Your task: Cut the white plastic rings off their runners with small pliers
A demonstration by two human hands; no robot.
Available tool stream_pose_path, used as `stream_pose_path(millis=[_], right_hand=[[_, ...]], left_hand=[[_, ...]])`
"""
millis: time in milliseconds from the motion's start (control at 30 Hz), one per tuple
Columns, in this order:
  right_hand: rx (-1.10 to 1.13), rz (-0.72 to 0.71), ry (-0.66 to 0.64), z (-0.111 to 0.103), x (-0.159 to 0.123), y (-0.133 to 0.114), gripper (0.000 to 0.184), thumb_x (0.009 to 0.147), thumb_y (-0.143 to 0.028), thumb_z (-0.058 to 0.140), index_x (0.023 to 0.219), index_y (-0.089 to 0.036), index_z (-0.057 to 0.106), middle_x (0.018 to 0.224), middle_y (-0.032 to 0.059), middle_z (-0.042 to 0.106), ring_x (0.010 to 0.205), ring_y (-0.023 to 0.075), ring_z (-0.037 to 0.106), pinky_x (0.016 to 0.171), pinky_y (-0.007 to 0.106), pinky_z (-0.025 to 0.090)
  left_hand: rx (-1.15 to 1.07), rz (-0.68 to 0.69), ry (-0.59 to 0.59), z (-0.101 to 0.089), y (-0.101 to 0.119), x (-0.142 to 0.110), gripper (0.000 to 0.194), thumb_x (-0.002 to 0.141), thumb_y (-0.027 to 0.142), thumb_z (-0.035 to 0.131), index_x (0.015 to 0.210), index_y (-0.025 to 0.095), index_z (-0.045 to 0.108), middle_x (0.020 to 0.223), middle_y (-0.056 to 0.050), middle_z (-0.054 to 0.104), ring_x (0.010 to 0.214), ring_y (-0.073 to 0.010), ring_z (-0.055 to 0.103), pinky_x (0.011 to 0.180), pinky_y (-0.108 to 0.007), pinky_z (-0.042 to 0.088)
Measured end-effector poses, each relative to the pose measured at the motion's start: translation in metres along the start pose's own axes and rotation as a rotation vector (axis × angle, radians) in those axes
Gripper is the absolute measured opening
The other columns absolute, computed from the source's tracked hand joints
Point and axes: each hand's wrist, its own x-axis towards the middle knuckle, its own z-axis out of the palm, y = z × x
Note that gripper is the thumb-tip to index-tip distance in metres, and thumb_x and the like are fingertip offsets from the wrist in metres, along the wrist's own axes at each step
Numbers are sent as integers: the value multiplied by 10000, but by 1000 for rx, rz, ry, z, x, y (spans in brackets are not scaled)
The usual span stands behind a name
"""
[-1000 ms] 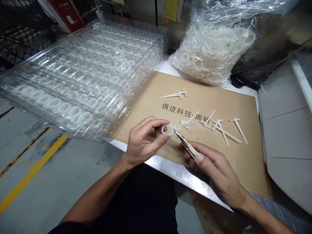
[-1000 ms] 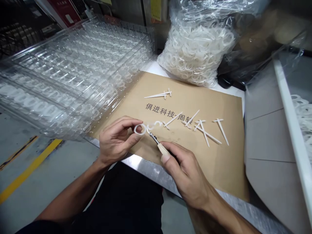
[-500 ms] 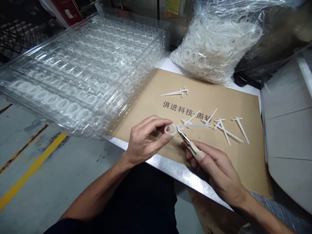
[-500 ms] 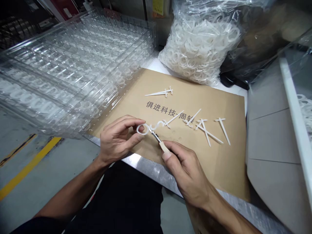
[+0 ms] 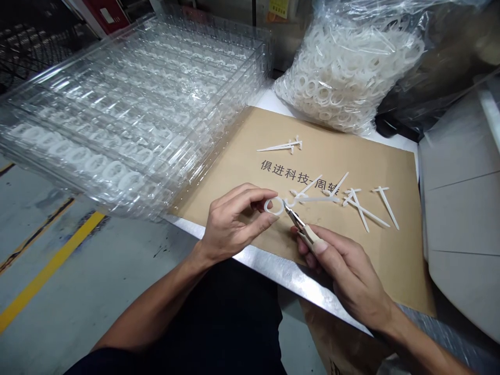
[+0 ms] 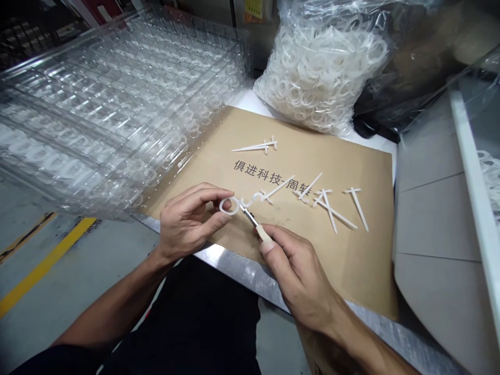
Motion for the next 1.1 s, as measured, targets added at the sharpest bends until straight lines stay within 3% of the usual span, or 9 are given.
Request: stream_pose_path(millis=[300,667,1100], right_hand=[[-79,-11,-18,5,-3,1,408,1136,-503,351,965,-217,587,808,7,538,713,165,477,653,303,414],[24,48,34,1,2,8,411,1117,-542,399,904,-218,539,892,12,570,686,145,473,632,310,388],[51,50,19,1,1,8,367,1114,-524,430,1002,-215,594,904,12,575,704,146,483,649,313,396]], left_hand=[[-25,13,-9,1,-2,2,255,916,228,801,1153,152,745,899,-51,739,792,-128,695,706,-234,576],[-93,-14,75,2,-7,-2,294,880,243,840,1152,169,757,874,-45,726,765,-138,682,716,-263,575],[-149,-47,89,1,-10,-7,339,849,186,859,1175,188,764,887,-51,713,773,-149,687,721,-267,581]])
